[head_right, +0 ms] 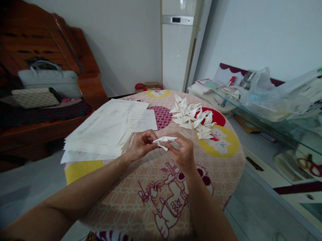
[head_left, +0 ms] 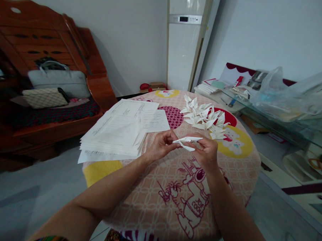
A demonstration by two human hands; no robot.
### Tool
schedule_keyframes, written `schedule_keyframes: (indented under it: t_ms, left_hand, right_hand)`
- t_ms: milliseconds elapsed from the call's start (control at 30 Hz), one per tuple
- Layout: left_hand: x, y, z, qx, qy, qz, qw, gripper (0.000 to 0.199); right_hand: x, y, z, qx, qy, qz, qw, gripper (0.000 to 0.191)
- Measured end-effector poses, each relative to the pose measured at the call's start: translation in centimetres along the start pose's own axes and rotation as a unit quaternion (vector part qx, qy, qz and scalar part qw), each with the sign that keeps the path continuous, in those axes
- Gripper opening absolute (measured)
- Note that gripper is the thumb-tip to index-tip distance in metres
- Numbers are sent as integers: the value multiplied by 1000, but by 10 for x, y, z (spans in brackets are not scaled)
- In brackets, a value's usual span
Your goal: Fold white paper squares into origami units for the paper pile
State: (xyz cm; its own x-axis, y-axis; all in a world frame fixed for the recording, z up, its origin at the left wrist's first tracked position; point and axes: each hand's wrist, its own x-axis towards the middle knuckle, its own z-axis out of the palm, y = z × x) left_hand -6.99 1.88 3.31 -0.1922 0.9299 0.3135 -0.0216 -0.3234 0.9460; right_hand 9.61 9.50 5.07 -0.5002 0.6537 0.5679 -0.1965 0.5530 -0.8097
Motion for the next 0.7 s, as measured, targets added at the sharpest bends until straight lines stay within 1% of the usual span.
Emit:
schedule_keyframes:
  t_ms: [167, 367, 467, 600, 667, 700]
  left_hand:
    - [-2, 4, 1, 3, -11, -13, 1000, 31]
    - [-2, 2, 0, -37, -33, -41, 998, 35]
    - [-3, 3, 2, -34, -34, -47, 998, 34]
    - [-4, 6, 3, -25, -28, -39, 999, 32]
    - [-3, 5, 3, -29, -25, -38, 999, 32]
    - [-3, 5, 2, -33, -24, -40, 998, 33]
  right_hand:
    - [-1, -1, 1, -28, 12, -25, 999, 8]
    - [0, -3, -1, -66, 12, -54, 996, 9]
    - [0, -5, 1, -71, 16, -63, 995, 7]
    - [-3, -6, 4, -80, 44, -52, 994, 7]
    - [-3, -7, 3, -63, 40, -25, 997, 5]
    - [-4, -7, 2, -44, 29, -8, 999, 10]
